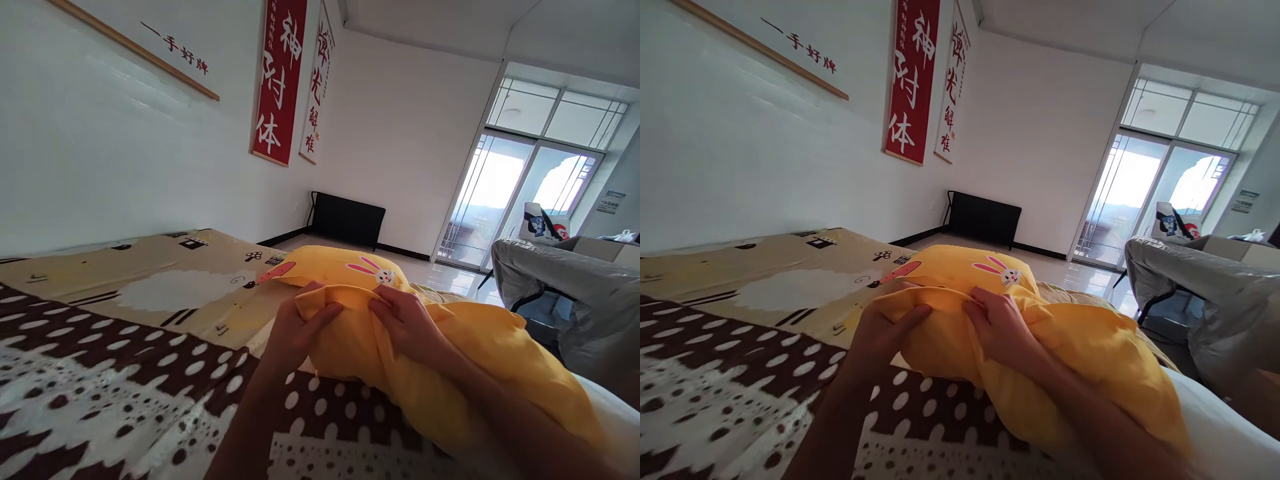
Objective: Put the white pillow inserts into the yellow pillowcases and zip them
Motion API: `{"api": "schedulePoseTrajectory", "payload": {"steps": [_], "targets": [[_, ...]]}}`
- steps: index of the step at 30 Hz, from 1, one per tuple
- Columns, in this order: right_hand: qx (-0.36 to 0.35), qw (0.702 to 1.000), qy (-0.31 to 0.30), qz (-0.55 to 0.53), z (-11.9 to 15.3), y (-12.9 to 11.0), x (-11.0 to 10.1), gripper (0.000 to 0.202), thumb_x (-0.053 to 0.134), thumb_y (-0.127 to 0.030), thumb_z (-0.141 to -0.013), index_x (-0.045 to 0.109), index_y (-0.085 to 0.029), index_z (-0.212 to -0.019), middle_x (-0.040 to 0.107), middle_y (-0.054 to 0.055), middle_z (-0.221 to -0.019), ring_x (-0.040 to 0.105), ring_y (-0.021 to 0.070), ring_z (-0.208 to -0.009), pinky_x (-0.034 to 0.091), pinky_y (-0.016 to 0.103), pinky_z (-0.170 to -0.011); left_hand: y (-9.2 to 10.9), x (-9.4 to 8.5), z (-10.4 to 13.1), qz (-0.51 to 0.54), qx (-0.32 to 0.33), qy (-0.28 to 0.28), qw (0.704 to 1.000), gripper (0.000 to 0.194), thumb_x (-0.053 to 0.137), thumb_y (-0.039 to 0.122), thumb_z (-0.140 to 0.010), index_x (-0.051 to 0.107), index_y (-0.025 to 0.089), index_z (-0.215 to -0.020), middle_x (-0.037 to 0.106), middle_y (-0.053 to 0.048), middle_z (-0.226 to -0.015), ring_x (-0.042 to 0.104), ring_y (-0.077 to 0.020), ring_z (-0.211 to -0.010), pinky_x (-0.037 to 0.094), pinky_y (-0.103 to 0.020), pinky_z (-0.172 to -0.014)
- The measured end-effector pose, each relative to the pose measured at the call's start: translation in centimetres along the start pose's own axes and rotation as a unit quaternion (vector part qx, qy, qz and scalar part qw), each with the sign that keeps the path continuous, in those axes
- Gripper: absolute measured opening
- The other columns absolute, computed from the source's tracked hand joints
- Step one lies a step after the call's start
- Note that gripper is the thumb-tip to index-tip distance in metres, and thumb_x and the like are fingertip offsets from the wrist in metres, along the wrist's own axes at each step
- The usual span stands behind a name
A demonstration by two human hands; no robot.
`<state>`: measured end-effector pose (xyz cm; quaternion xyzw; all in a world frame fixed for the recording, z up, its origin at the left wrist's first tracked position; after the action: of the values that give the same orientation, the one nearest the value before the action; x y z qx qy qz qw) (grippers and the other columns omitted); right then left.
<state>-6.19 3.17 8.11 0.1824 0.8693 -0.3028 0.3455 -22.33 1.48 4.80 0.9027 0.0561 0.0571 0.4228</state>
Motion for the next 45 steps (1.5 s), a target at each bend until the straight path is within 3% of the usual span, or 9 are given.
{"api": "schedulePoseTrajectory", "payload": {"steps": [10, 15, 19, 23, 27, 31, 36, 42, 45], "targets": [[-0.026, 0.999, 0.036, -0.013, -0.9, -0.3, -0.9, 0.033, 0.043, -0.027, -0.086, 0.029, -0.019, -0.058, 0.035, -0.003, -0.061, 0.034, 0.0098, -0.06, 0.028, 0.024, -0.056, -0.8, 1.1, 0.1, 0.016, -0.067, -0.157, 0.985, 0.036, 0.071, 0.036, -0.07, 0.064, 0.016, -0.099, 0.068, -0.008, -0.094, 0.063, -0.0252, -0.093, 0.053, -0.033, -0.077], [0.012, 0.999, -0.004, -0.045, -0.9, -0.8, -0.2, 0.026, 0.048, -0.032, -0.084, 0.039, -0.019, -0.063, 0.036, -0.004, -0.061, 0.034, 0.0098, -0.059, 0.029, 0.023, -0.054, -1.6, 0.6, -0.4, -0.041, -0.047, -0.053, 0.997, 0.031, 0.068, 0.039, -0.073, 0.065, 0.012, -0.088, 0.068, -0.007, -0.082, 0.064, -0.0222, -0.078, 0.052, -0.03, -0.067], [0.014, 0.999, 0.03, -0.016, -1.2, -0.7, 0.0, 0.028, 0.055, -0.031, -0.079, 0.039, -0.018, -0.06, 0.039, -0.005, -0.058, 0.035, 0.0094, -0.058, 0.03, 0.024, -0.055, -1.6, 0.6, -0.5, -0.015, -0.04, 0.028, 0.999, 0.032, 0.07, 0.041, -0.07, 0.068, 0.012, -0.083, 0.069, -0.007, -0.079, 0.063, -0.02, -0.072, 0.051, -0.027, -0.062], [0.061, 0.989, 0.047, -0.128, -1.5, 0.7, 0.3, 0.016, 0.062, -0.032, -0.075, 0.057, -0.018, -0.07, 0.057, -0.002, -0.068, 0.05, 0.0121, -0.066, 0.039, 0.024, -0.062, -1.2, 0.0, -0.2, 0.019, -0.053, 0.083, 0.995, 0.031, 0.066, 0.043, -0.072, 0.064, 0.012, -0.069, 0.064, -0.003, -0.066, 0.057, -0.0155, -0.06, 0.045, -0.023, -0.053], [0.063, 0.986, 0.032, -0.152, -1.6, 0.8, 0.6, 0.016, 0.065, -0.033, -0.072, 0.062, -0.018, -0.067, 0.06, -0.002, -0.065, 0.054, 0.0127, -0.064, 0.041, 0.025, -0.061, -0.3, -0.4, -0.1, 0.005, -0.031, 0.073, 0.997, 0.03, 0.064, 0.041, -0.073, 0.06, 0.013, -0.063, 0.058, -0.001, -0.063, 0.052, -0.0128, -0.059, 0.041, -0.021, -0.052], [0.038, 0.993, 0.026, -0.109, -1.6, -0.3, 0.9, 0.003, 0.063, -0.02, -0.069, 0.065, -0.019, -0.067, 0.064, -0.002, -0.066, 0.055, 0.0119, -0.063, 0.041, 0.024, -0.061, 0.7, -0.4, -0.1, -0.059, 0.04, 0.054, 0.996, 0.023, 0.063, 0.036, -0.076, 0.067, 0.015, -0.066, 0.059, -0.001, -0.069, 0.052, -0.0127, -0.065, 0.042, -0.021, -0.058], [0.019, 0.998, -0.003, -0.067, -1.7, -1.4, 1.5, 0.013, 0.057, -0.01, -0.062, 0.066, -0.019, -0.065, 0.063, -0.004, -0.061, 0.052, 0.0108, -0.059, 0.039, 0.023, -0.059, 1.4, -0.4, 0.3, -0.096, 0.118, 0.062, 0.986, 0.011, 0.067, 0.029, -0.073, 0.075, 0.022, -0.073, 0.059, -0.001, -0.073, 0.054, -0.0127, -0.069, 0.043, -0.02, -0.06], [0.07, 0.987, 0.032, -0.14, -1.8, 0.1, 0.7, 0.007, 0.059, -0.02, -0.067, 0.066, -0.019, -0.067, 0.065, -0.001, -0.066, 0.055, 0.0133, -0.064, 0.042, 0.024, -0.06, 1.4, -0.5, 0.2, -0.065, 0.04, 0.016, 0.997, 0.02, 0.068, 0.035, -0.072, 0.073, 0.02, -0.083, 0.069, -0.004, -0.086, 0.061, -0.0189, -0.082, 0.048, -0.026, -0.075], [0.083, 0.981, 0.041, -0.169, -2.0, 0.7, 0.4, 0.006, 0.061, -0.022, -0.067, 0.065, -0.018, -0.065, 0.063, -0.001, -0.065, 0.055, 0.0134, -0.063, 0.042, 0.024, -0.059, 1.1, -0.9, 0.1, -0.015, -0.005, -0.002, 1.0, 0.021, 0.073, 0.034, -0.067, 0.069, 0.019, -0.081, 0.068, -0.003, -0.083, 0.062, -0.0186, -0.08, 0.048, -0.025, -0.071]]}}
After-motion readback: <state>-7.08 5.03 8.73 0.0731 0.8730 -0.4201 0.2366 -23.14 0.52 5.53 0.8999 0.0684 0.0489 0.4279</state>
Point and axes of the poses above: each hand's wrist, its own z-axis away from the middle knuckle, its own x-axis out of the palm, y = z × x, the point moved 6 cm from there along -z, towards the middle knuckle
